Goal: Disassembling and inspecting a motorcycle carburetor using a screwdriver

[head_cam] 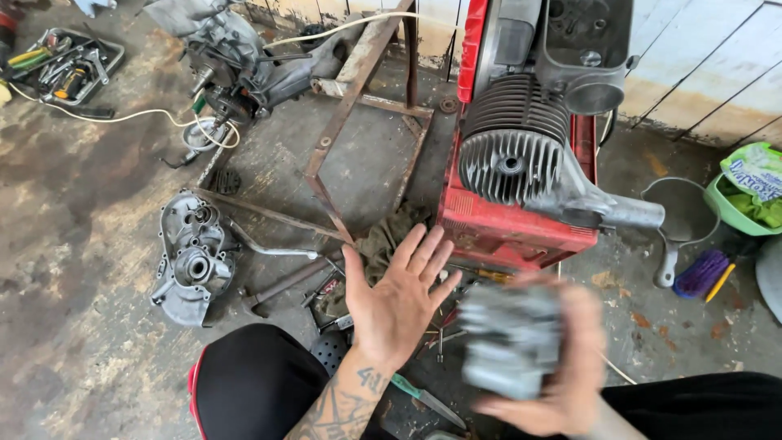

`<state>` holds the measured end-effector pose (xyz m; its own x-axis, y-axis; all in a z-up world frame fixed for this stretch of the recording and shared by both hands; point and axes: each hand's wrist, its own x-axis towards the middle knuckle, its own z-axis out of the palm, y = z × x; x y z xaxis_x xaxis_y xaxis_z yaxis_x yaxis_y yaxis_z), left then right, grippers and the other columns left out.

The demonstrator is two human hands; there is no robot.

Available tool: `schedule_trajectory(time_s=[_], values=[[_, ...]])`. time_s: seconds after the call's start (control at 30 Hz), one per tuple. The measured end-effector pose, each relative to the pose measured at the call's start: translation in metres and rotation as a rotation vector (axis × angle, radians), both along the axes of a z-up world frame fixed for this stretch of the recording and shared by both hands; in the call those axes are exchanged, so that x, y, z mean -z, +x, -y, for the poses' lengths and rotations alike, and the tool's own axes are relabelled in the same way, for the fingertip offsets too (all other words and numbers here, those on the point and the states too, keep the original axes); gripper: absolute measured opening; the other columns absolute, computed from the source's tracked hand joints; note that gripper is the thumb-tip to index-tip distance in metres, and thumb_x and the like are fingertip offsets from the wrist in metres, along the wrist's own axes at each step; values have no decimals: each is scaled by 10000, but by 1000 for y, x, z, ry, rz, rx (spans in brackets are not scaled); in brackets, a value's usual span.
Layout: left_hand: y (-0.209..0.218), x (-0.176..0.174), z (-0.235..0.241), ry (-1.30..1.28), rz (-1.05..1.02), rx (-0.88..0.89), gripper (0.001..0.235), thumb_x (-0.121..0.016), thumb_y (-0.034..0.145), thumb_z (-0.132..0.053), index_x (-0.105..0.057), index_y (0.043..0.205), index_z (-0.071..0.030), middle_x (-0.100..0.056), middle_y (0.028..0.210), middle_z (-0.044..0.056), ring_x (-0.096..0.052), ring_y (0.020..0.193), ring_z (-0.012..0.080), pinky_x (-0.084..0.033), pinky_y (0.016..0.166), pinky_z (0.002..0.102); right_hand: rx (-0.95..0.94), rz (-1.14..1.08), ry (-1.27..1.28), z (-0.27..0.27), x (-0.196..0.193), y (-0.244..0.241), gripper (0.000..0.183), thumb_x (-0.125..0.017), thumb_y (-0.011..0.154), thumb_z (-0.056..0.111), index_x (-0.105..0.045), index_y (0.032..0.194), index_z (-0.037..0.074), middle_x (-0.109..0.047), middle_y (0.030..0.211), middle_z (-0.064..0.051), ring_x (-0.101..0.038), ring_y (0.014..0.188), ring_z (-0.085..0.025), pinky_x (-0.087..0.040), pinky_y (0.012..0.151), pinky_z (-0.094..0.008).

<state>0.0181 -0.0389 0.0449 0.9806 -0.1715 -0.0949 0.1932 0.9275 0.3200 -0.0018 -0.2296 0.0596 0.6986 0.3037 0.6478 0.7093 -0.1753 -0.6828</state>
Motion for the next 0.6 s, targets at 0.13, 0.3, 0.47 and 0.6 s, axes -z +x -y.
schedule_trajectory(time_s=[0.13, 0.3, 0.47, 0.6], values=[[-11, 18, 2, 69, 107, 118, 1086, -196, 884, -818, -474, 1479, 47, -511, 1497, 248, -454, 1429, 376, -319, 1214, 514, -138, 74, -385, -38, 3, 4, 958, -931, 711, 343, -442, 1452, -18, -543, 1398, -234, -639, 1204, -379, -537, 1020, -455], [-18, -8, 5, 105, -408, 20, 992, -355, 818, -754, -526, 1448, -6, -565, 1431, 181, -536, 1260, 306, -403, 1083, 438, -199, -351, -106, -32, 21, 20, 1037, -915, 639, 286, -412, 1504, 13, -633, 1381, -155, -642, 1194, -272, -493, 1049, -399], [-14, 19, -5, 138, -201, -78, 988, -321, 858, -749, -397, 1565, -63, -498, 1525, 126, -437, 1416, 274, -290, 1146, 452, -18, -541, 152, 0, 26, 33, 877, -707, 694, 300, -471, 1492, 21, -568, 1472, -164, -568, 1298, -280, -431, 1107, -403], [-9, 24, -22, 291, -31, -462, 942, -288, 936, -699, -275, 1580, -11, -317, 1645, 238, -300, 1517, 376, -234, 1172, 566, 136, -259, 206, -8, -24, 13, 863, -451, 829, 331, -279, 1596, -27, -448, 1502, -255, -524, 1334, -369, -469, 1166, -496]])
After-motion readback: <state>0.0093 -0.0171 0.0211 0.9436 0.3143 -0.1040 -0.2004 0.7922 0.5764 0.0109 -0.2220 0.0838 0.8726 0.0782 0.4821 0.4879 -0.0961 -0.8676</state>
